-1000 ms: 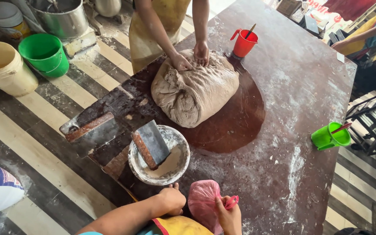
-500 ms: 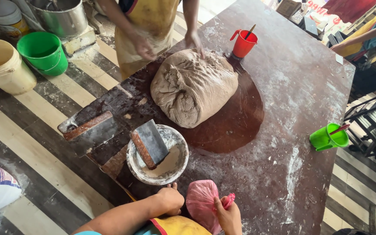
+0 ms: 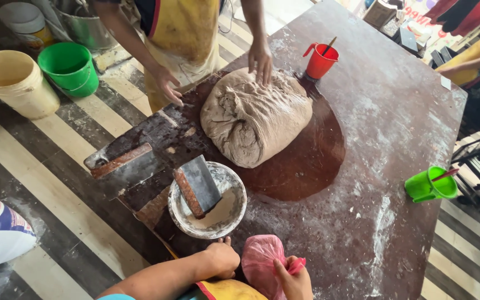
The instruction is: The person ties a pink plastic bag containing a small amount of dough on a wooden work table. They gather the bag opening, twist it, and tie a knot by hand. A coworker kneads a large mass of dough nearby.
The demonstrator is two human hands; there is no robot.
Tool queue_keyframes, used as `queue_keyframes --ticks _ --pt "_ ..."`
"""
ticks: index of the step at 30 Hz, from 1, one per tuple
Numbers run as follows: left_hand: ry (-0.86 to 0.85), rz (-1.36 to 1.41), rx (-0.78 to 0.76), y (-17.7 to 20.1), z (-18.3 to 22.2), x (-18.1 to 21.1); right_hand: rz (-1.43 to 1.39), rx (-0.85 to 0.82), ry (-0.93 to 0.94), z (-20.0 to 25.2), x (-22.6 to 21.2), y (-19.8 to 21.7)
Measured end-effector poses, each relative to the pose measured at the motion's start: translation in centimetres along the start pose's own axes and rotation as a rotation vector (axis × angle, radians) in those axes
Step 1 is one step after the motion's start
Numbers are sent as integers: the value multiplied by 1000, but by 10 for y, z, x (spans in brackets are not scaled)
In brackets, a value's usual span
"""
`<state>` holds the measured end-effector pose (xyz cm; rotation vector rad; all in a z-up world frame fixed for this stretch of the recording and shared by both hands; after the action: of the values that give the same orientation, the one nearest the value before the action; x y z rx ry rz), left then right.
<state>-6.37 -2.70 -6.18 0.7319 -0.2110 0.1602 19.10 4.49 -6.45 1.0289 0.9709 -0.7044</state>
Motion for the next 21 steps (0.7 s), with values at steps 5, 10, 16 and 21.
queue_keyframes --ticks 5,10,16,21 --pt "-6 0 -4 -6 -4 -1 24 37 6 3 -9 -2" --pt "-16 2 5 -3 -1 0 -185 91 90 -1 3 1" --pt "-28 7 16 -3 -2 -1 -339 123 50 -6 24 1" --pt "-40 8 24 -7 -6 -1 -263 47 -35 -3 8 0"
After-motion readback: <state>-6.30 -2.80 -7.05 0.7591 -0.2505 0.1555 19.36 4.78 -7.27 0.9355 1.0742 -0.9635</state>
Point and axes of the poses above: each hand's wrist, its own z-axis away from the middle knuckle, its own y-axis out of the back of the hand, x = y × z, the point moved 2 cm from there along -z, towards the middle knuckle, and after that the axes turned 11 degrees about y, right-handed, at the moved point
